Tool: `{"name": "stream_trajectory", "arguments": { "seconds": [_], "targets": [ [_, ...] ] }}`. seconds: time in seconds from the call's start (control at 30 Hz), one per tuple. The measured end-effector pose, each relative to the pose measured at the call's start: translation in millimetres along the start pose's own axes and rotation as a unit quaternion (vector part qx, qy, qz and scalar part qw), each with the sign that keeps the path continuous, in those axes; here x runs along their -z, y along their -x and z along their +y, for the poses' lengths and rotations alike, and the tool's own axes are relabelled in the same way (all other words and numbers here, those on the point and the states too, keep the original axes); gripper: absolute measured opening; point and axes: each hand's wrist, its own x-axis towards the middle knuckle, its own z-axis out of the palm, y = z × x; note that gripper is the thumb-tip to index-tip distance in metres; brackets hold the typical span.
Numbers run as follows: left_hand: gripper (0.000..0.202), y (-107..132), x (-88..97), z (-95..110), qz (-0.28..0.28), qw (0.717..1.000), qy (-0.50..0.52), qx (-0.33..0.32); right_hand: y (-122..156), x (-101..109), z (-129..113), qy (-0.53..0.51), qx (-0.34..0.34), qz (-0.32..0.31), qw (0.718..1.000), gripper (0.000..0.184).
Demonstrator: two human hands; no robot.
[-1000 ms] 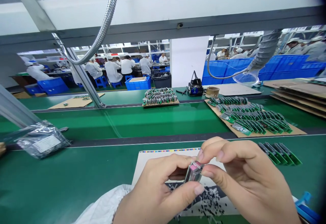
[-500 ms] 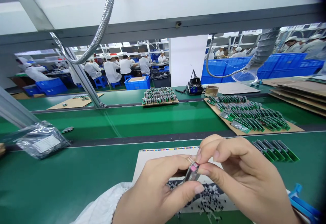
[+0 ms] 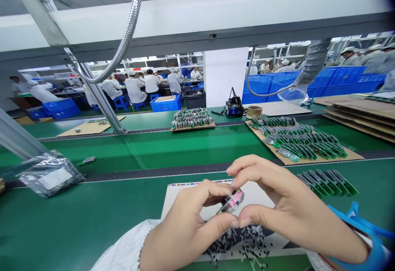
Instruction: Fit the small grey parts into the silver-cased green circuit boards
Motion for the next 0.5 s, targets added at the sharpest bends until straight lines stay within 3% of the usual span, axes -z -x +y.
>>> {"name": "stream_trajectory", "arguments": {
  "seconds": [0.1, 0.2, 0.3, 0.37, 0.5],
  "targets": [
    [0.026, 2.0, -4.7, -5.2, 0.012, 0.998, 0.059, 0.029, 1.7, 5.0, 0.1, 0.071, -0.007, -0.029, 0.997, 0.014],
    [0.036, -1.4, -4.5, -14.7, 0.038, 0.997, 0.060, 0.011, 6.2, 9.6, -1.3, 0.080, -0.010, -0.028, 0.996, 0.013],
    [0.039, -10.6, 2.2, -31.9, 0.088, 0.996, 0.015, 0.004, 13.1, 20.9, -3.4, 0.086, -0.030, 0.021, 0.996, 0.007],
    [0.035, -16.2, 8.9, -44.8, 0.124, 0.991, -0.032, 0.040, 19.3, 35.3, -1.2, 0.111, -0.068, 0.061, 0.990, 0.003],
    [0.038, -10.5, 29.3, -54.7, 0.164, 0.972, -0.116, 0.123, 42.5, 85.1, 27.4, 0.154, -0.193, 0.178, 0.953, 0.016]
  ]
}}
